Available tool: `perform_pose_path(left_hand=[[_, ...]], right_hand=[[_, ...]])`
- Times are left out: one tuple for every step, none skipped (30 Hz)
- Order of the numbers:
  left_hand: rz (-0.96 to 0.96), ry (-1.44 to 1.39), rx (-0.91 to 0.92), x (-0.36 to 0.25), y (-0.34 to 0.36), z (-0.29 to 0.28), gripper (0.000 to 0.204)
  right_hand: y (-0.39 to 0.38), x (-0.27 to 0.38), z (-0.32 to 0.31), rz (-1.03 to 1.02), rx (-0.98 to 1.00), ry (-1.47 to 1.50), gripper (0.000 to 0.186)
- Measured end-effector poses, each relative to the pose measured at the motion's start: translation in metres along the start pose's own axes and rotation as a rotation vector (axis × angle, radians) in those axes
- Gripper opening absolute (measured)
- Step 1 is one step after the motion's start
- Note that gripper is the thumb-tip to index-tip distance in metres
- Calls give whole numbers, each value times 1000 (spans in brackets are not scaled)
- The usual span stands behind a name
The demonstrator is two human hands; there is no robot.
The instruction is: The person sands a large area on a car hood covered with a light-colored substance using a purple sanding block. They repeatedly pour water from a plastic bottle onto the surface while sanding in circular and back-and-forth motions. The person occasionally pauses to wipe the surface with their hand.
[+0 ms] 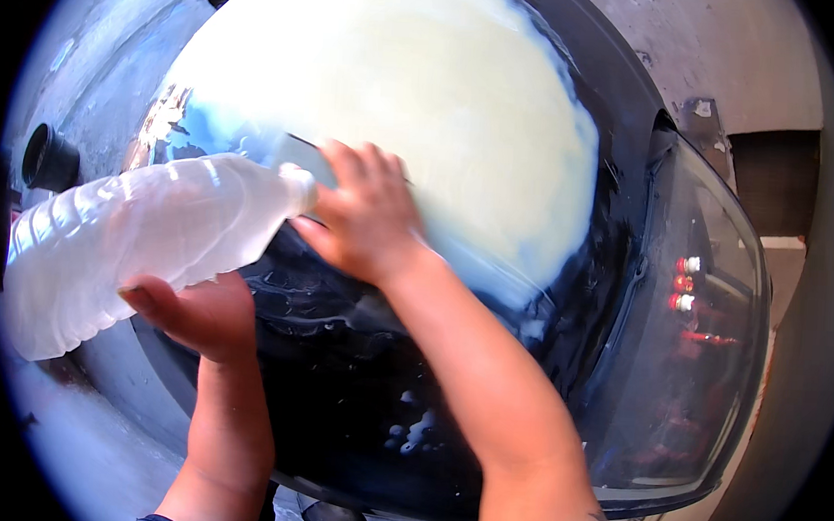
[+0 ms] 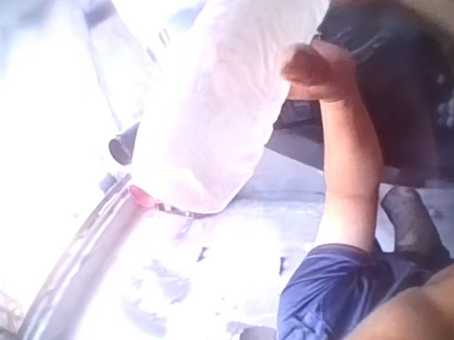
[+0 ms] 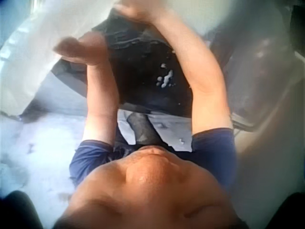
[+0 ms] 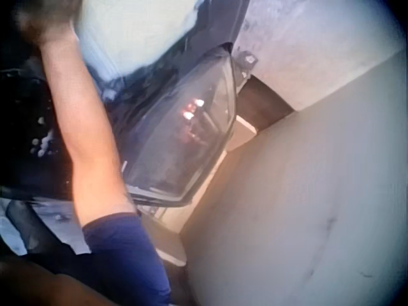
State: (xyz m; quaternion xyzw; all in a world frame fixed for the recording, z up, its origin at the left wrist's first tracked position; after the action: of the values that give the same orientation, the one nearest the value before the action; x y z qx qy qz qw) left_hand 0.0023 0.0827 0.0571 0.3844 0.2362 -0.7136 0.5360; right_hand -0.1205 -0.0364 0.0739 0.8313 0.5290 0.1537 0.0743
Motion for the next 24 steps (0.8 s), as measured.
perform_pose_path(left_hand=[[13, -3, 13, -2, 2, 3, 86], [25, -8, 27, -5, 3, 7, 86], [35, 4, 35, -7, 6, 3, 87], [72, 45, 85, -6, 9, -4, 85], [103, 81, 93, -6, 11, -8, 85], [116, 103, 98, -3, 10, -10, 86], [129, 121, 104, -3, 11, -8, 86], [134, 154, 108, 1, 11, -7, 86], [142, 174, 116, 2, 8, -4, 85], [151, 198, 122, 3, 7, -2, 85], [144, 199, 160, 6, 6, -1, 83], [142, 194, 207, 8, 4, 3, 81], [140, 185, 254, 11, 0, 8, 79], [99, 158, 299, 15, -2, 10, 77], [51, 121, 340, 17, -6, 14, 75], [-3, 80, 383, 20, -16, 21, 72], [-17, 63, 408, 21, -26, 30, 71], [-21, 65, 431, 22, -29, 35, 70], [-28, 61, 456, 24, -33, 40, 69], [-59, 58, 461, 27, -36, 45, 64], [-119, 79, 445, 31, -36, 49, 63], [-168, 110, 420, 33, -31, 51, 63], [-234, 128, 396, 39, -30, 54, 62], [-217, 139, 412, 43, -26, 63, 58]], right_hand=[[10, -1, 6, 24, -4, 56, 46], [7, -1, 0, -12, 12, 12, 47], [-2, 3, -1, -48, 35, -14, 48], [-18, 4, -8, -35, 31, -10, 50], [-44, 6, -19, -23, 28, -6, 51], [-76, 3, -34, 3, 39, -43, 52], [-107, -1, -54, 27, 48, -84, 53], [-139, -9, -66, 89, 55, -76, 53], [-151, -11, -77, 148, 56, -80, 52], [-155, -18, -75, 162, 46, -118, 51], [-154, -29, -71, 177, 35, -154, 51], [-148, -41, -67, 195, 14, -193, 50], [-132, -63, -64, 227, -27, -208, 49], [-113, -84, -60, 261, -79, -237, 49], [-96, -105, -58, 302, -106, -272, 48], [-87, -134, -62, 430, -121, -312, 46], [-80, -159, -71, 560, -140, -348, 47], [-74, -165, -68, 588, -147, -367, 47], [-71, -168, -68, 619, -155, -392, 47], [-78, -161, -69, 597, -162, -366, 47], [-92, -145, -66, 574, -154, -337, 46], [-103, -114, -61, 559, -117, -313, 46], [-124, -89, -62, 483, -103, -307, 49], [-142, -67, -63, 469, -91, -277, 50]])
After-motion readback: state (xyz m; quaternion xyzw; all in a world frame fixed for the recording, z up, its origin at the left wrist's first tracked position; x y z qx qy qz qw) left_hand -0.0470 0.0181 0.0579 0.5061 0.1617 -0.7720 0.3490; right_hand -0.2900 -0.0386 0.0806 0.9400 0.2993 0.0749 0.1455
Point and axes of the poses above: each hand's wrist, its own y-axis towards the middle knuckle, its own z-axis out of the palm, x = y × z, the point moved 7 cm from there along y, towards the middle knuckle, and after that the axes turned 4 degrees about -z, right-handed, at the moved point
